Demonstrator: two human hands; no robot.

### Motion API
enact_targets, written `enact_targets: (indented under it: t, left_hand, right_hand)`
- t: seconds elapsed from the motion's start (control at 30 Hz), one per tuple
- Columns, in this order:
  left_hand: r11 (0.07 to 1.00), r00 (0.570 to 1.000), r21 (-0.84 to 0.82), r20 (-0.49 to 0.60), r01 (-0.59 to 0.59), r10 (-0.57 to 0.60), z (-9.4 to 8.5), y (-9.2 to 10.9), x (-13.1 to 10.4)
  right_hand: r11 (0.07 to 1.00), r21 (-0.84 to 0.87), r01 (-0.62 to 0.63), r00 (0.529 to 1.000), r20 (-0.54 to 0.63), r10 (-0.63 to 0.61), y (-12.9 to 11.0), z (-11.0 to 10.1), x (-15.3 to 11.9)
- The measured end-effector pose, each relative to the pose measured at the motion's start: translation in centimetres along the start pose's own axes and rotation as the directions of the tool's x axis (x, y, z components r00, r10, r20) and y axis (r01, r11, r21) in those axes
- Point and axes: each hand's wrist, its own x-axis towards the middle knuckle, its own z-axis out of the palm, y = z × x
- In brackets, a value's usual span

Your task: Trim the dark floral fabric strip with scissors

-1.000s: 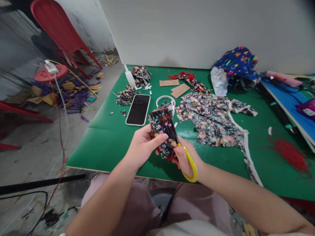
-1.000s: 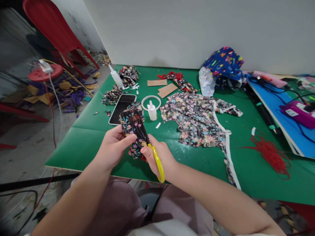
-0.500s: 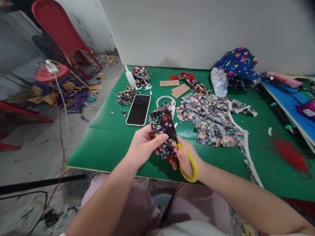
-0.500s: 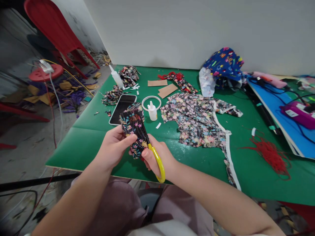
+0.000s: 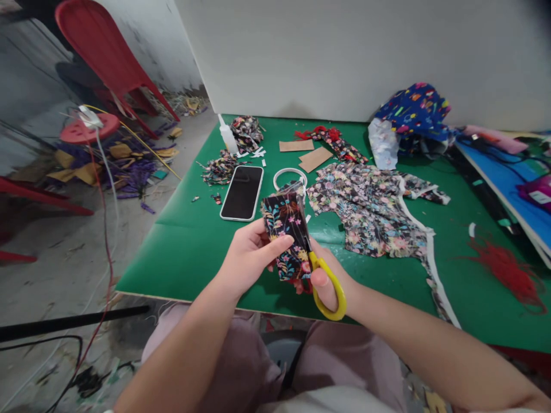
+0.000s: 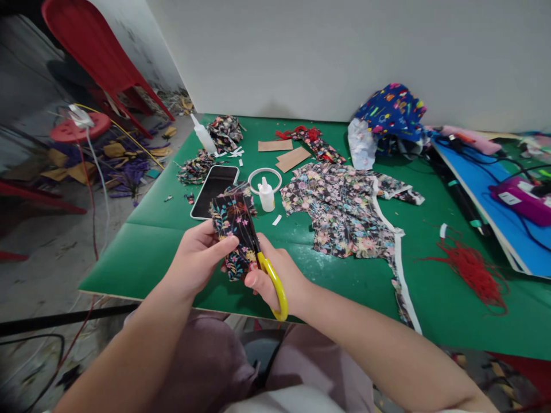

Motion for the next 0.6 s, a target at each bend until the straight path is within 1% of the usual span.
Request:
enact_targets:
  t: [0.13, 0.2, 0.3, 0.43, 0.5, 0.6]
  left_hand:
    - [0.999, 1.000, 0.047, 0.029, 0.008, -0.009, 0.13, 0.09, -0.02]
    - [0.999, 0.998, 0.045, 0.054, 0.025, -0.028, 0.21, 0.12, -0.09]
    - [0.998, 0.997, 0.042, 0.069, 0.042, -0.045, 0.32, 0.09, -0.20]
    - [0.998, 0.996, 0.031, 0.073, 0.050, -0.052, 0.50, 0.03, -0.25]
    - [0.998, 0.995, 0.021, 0.077, 0.056, -0.057, 0.61, 0.05, -0.23]
    - [0.998, 0.994, 0.007, 0.085, 0.061, -0.061, 0.73, 0.16, -0.19]
  right_hand:
    - [0.997, -0.076, 0.017, 0.999, -0.045, -0.020, -0.14, -0.11, 0.09]
    - [0.996, -0.080, 0.030, 0.997, -0.063, -0.035, -0.23, -0.12, 0.16]
    - [0.998, -0.058, 0.019, 0.998, -0.056, -0.023, -0.33, -0.10, 0.18]
    - [0.993, -0.114, 0.016, 0.994, -0.105, -0.028, -0.37, -0.05, 0.04]
    - [0.995, -0.098, 0.022, 0.992, -0.118, -0.034, -0.40, 0.00, -0.02]
    - [0.998, -0.069, -0.005, 0.993, -0.121, -0.003, -0.41, 0.12, -0.07]
